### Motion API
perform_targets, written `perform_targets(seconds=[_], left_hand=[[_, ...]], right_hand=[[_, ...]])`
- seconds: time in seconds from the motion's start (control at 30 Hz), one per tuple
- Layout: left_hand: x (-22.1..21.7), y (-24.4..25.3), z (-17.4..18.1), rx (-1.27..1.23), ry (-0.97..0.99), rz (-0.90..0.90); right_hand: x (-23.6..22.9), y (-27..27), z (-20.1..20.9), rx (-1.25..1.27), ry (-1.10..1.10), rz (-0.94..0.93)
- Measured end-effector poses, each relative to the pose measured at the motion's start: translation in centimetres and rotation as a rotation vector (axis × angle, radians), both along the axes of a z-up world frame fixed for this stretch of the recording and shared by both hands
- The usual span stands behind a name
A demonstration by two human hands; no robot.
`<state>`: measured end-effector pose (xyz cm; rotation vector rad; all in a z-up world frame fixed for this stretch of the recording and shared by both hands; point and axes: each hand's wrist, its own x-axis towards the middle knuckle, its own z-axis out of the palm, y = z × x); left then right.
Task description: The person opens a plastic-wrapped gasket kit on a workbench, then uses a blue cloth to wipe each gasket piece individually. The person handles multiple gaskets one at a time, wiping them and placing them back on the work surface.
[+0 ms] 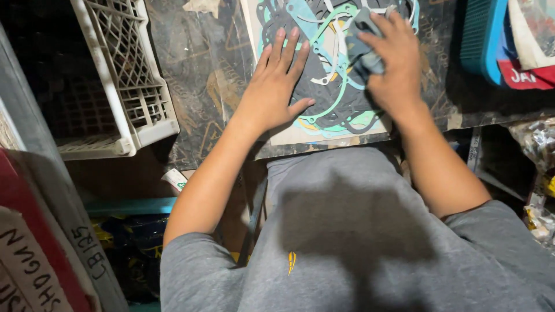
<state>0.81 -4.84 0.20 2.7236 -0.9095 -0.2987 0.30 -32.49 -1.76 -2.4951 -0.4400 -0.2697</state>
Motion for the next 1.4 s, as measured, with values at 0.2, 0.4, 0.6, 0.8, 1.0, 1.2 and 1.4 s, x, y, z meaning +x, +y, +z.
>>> perform_targets(seconds=[0.2,0.4,0.6,0.8,1.0,1.2,1.4], left_hand=[[0.2,0.2,1.1,0.053,-0.041,-0.033],[0.6,1.2,2.2,-0.121,-0.165,-0.028],[0.1,3.0,3.2,-0.092,-0.119,-0.125],[-0.6,2.8,1.6,0.016,-0.04,-0.095],[-0.3,2.9,1.3,-0.011,0.005,-0.101],[-0.2,2.8,1.2,-0.012,-0.014,-0.109],[-0.1,2.6,2.0,-0.011,0.018,-0.102]], right_hand=[[2.2,0.2,4.8,0.416,-0.134,0.025],[2.3,1.7,2.3,0.486,-0.125,0.045],[1.7,2.0,1.7,-0.023,-0.029,0.073],[2.1,5.0,2.1,0.26,-0.163,0.022],[1.0,5.7,0.4,-0.178,-0.017,0.381],[1.5,4.4,1.8,-0.156,-0.059,0.188],[2.0,3.0,2.9,0.0,-0.075,0.364]])
